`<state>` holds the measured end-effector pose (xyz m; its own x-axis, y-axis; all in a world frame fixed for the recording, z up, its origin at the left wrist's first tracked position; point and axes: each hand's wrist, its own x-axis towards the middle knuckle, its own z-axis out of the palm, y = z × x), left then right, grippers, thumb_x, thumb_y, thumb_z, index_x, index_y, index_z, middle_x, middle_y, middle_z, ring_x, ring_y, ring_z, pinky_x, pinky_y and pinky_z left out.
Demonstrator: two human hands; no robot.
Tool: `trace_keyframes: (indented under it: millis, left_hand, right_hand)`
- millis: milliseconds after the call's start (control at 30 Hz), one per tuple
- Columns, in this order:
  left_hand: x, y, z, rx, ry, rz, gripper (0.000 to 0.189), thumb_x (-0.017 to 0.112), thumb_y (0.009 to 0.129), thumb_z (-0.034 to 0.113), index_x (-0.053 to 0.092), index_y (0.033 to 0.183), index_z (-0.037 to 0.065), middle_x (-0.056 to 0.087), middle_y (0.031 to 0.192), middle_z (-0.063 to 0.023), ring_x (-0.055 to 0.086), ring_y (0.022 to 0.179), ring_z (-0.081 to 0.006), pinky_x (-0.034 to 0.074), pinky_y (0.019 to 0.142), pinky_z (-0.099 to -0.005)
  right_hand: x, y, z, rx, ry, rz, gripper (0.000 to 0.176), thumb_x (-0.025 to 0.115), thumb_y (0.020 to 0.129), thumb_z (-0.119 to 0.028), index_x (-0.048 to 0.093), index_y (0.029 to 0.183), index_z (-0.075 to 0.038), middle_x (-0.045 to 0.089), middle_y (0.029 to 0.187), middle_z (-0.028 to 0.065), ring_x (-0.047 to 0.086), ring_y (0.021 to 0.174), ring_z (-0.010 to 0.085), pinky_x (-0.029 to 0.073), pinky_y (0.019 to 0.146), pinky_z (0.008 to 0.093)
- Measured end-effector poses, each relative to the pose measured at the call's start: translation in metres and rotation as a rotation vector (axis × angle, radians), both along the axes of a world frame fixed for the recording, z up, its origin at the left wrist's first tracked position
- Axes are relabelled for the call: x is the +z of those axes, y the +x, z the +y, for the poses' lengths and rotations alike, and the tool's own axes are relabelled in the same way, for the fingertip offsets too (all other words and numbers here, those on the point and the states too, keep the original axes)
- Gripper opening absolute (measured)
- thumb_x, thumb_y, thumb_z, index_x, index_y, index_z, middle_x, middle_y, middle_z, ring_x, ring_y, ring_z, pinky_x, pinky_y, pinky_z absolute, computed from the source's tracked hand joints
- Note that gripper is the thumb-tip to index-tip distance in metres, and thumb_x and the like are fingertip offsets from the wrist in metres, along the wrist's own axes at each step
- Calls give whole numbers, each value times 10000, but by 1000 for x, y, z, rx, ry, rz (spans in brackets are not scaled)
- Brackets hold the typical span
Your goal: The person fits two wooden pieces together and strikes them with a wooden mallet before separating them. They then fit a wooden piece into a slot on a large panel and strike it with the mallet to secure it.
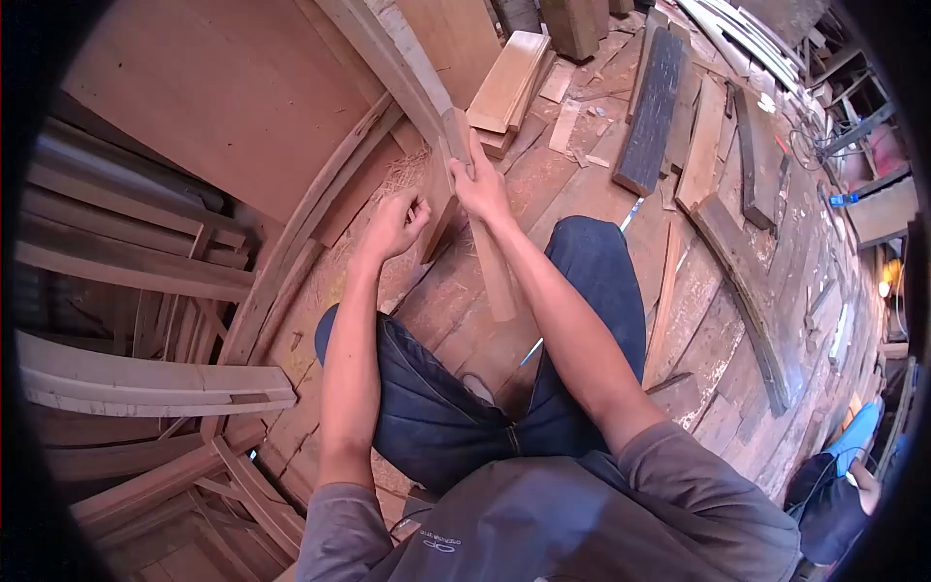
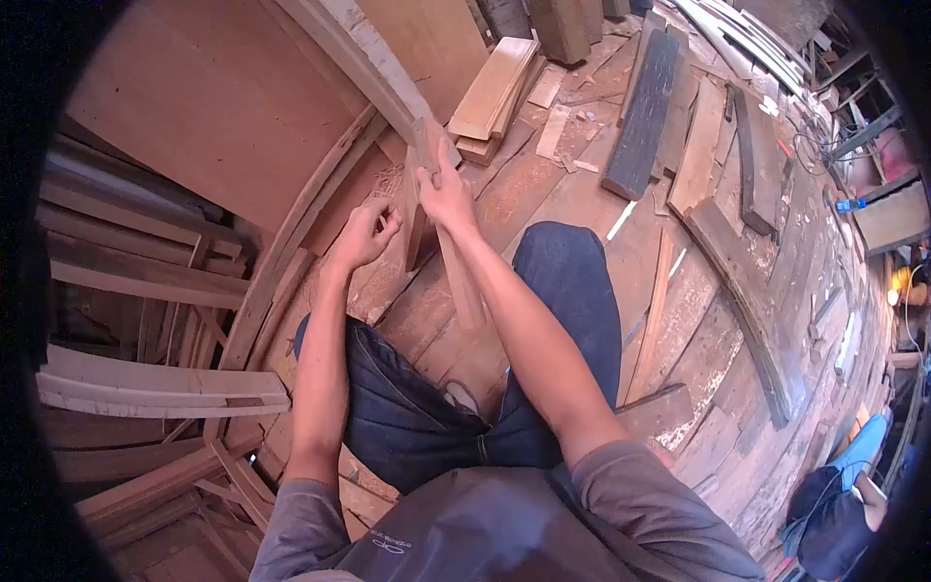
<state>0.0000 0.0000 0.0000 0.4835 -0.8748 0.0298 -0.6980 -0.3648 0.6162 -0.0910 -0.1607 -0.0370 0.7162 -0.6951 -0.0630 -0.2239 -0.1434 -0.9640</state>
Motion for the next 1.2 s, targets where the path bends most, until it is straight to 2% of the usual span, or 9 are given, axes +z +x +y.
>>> trace_keyframes:
  millis: [67, 167, 267, 367, 467, 567, 667, 967, 1200]
  left_hand:
    - [-3, 0, 1, 0, 10, 0, 218, 649, 891, 189, 611, 897, -26, 662, 840, -209, 656, 750, -304, 497, 683, -433]
    - [-11, -3, 2, 24, 63, -55, 244, 672, 882, 214, 629, 879, -26, 667, 810, -201, 656, 735, -312, 502, 684, -422]
    - [-4, -6, 2, 24, 203, -26, 164, 683, 855, 150, 674, 885, -12, 684, 794, -176, 679, 751, -294, 519, 707, -398]
    - [0, -8, 0, 46, 194, 19, 174, 702, 854, 160, 684, 884, -10, 688, 786, -170, 682, 745, -290, 523, 702, -400]
    - [-7, -3, 1, 4, 116, -4, 271, 718, 865, 249, 675, 882, -18, 689, 779, -168, 660, 690, -301, 512, 668, -410]
    - [-4, -4, 0, -1, 81, -10, 266, 734, 861, 249, 679, 870, -11, 695, 774, -153, 658, 680, -284, 512, 662, -401]
    - [2, -6, -1, 15, 112, 13, 192, 757, 826, 167, 696, 874, -9, 690, 777, -153, 669, 714, -271, 528, 690, -387]
    - [3, -4, 1, 24, 105, -6, 252, 778, 827, 220, 685, 843, -14, 688, 776, -157, 661, 717, -279, 516, 679, -397]
    - [2, -4, 2, 51, 111, 7, 247, 776, 827, 226, 690, 846, -5, 687, 777, -161, 657, 718, -283, 510, 676, -408]
  right_hand:
    - [6, -2, 2, 7, 38, 11, 714, 593, 935, -320, 285, 1571, -219, 726, 926, 195, 659, 546, 232, 551, 572, 383]
    - [5, -4, 4, 20, 47, 3, 732, 584, 931, -391, 265, 1569, -226, 680, 812, 202, 680, 808, 395, 521, 792, 463]
    - [1, 0, 4, 21, -16, -17, 708, 595, 935, -323, 291, 1568, -231, 724, 1010, 208, 676, 586, 242, 557, 600, 388]
    - [-1, 0, 3, 16, -62, -17, 710, 594, 935, -331, 290, 1568, -228, 719, 1054, 215, 693, 643, 271, 565, 635, 395]
    - [-4, 1, 2, -4, -66, -9, 714, 594, 934, -336, 288, 1568, -215, 717, 1063, 218, 702, 692, 292, 567, 664, 398]
    - [-9, 3, 2, -14, -108, -28, 713, 593, 936, -329, 287, 1568, -210, 717, 1047, 221, 695, 650, 274, 563, 634, 392]
    - [2, -1, 3, 21, -7, -18, 711, 593, 937, -319, 287, 1568, -204, 721, 1006, 218, 683, 603, 256, 557, 596, 387]
    - [15, -6, 6, 24, 82, -43, 723, 606, 934, -303, 283, 1572, -195, 724, 882, 184, 620, 480, 201, 520, 481, 360]
    - [-14, 7, 2, -11, -51, -81, 714, 601, 941, -300, 282, 1573, -209, 724, 876, 170, 609, 468, 190, 509, 454, 351]
